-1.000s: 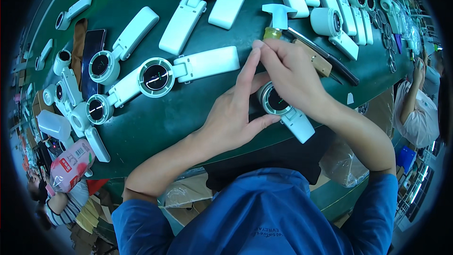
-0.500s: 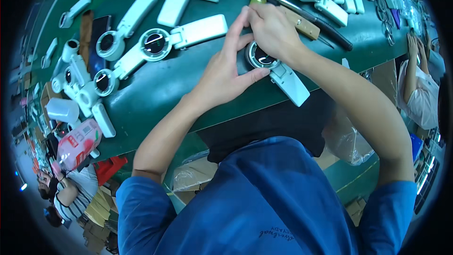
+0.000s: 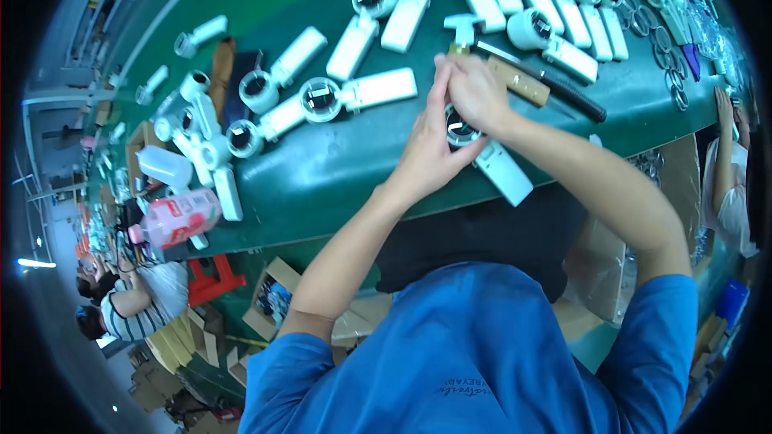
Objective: The person assembles portable fans by attaching metal rings to the fan heads, pushing parts into place using a pointed hand tool, tapping components with a mallet, and placing the assembled fans on the table.
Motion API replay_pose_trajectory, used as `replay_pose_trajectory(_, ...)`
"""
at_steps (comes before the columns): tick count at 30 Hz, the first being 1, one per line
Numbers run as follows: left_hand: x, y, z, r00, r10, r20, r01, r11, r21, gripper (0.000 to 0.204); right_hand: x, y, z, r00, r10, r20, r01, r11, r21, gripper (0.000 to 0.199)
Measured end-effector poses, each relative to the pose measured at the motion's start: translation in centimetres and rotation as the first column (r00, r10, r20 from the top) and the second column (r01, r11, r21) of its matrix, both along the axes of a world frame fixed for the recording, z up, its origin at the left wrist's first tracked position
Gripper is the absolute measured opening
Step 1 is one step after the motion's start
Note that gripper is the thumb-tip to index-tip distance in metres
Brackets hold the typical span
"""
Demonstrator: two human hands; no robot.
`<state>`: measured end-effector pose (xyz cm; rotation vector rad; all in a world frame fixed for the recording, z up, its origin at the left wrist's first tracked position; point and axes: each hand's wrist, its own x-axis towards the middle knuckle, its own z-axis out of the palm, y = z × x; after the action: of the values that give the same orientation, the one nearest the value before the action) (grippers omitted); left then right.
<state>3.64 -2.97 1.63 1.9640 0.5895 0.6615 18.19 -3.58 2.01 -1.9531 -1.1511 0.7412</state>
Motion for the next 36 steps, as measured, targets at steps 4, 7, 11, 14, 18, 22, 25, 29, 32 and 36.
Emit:
replay_pose_trajectory(4, 0.5, -0.7, 0.1, 1.0, -0.01, -0.019, 0.006, 0.984, -0.178, 0.11, 2.6, -2.5, 0.9, 0.943, 0.029, -0.331, 0.008, 0.994, 0.111, 0.039)
replay_pose_trajectory(7, -1.7, -1.1, 0.4, 0.991, 0.131, -0.039, -0.136, 0.972, -0.193, 0.11, 6.7, -6.7, 2.9, 0.999, 0.019, -0.045, 0.0, 0.917, 0.399, 0.035)
replay_pose_trajectory(11, -1.1, -1.5, -0.3, 0.965, 0.213, -0.152, -0.187, 0.968, 0.17, 0.075, 24.1, -15.3, 0.9, 0.731, -0.497, -0.468, 0.653, 0.708, 0.269, 0.026)
replay_pose_trajectory(14, 1.6, -2.3, 0.1, 0.98, 0.195, -0.042, -0.19, 0.977, 0.093, 0.061, 51.4, -33.2, -2.7, 0.565, -0.594, 0.572, 0.539, 0.791, 0.29, 0.039)
replay_pose_trajectory(18, -0.5, -1.3, 1.8, 0.965, 0.258, -0.04, -0.246, 0.951, 0.187, 0.06, 48.6, -25.6, -10.9, 0.733, -0.678, 0.052, 0.587, 0.671, 0.453, 0.042)
replay_pose_trajectory(22, -1.5, 7.6, 9.5, 0.995, 0.092, -0.039, -0.061, 0.869, 0.49, 0.056, 47.9, -26.2, -11.3, 0.682, -0.542, 0.491, 0.444, 0.841, 0.31, 0.042)
replay_pose_trajectory(25, -1.7, 20.7, 12.6, 0.938, 0.346, -0.03, -0.261, 0.76, 0.595, 0.051, 47.1, -26.4, -11.5, 0.731, -0.535, 0.423, 0.439, 0.844, 0.309, 0.039)
replay_pose_trajectory(29, -5.4, 37.7, 9.2, 0.542, 0.801, -0.252, -0.694, 0.597, 0.402, 0.07, 46.7, -26.3, -11.1, 0.736, -0.54, 0.407, 0.502, 0.84, 0.207, 0.042)
replay_pose_trajectory(32, -8.1, 44.0, 4.5, 0.394, 0.867, -0.304, -0.792, 0.488, 0.366, 0.078, 45.6, -26.9, -11.3, 0.686, -0.689, 0.232, 0.597, 0.716, 0.363, 0.045)
replay_pose_trajectory(36, -12.2, 48.6, 0.3, 0.465, 0.803, -0.372, -0.739, 0.584, 0.337, 0.086, 42.9, -25.1, -9.4, 0.619, -0.628, 0.472, 0.624, 0.758, 0.19, 0.049)
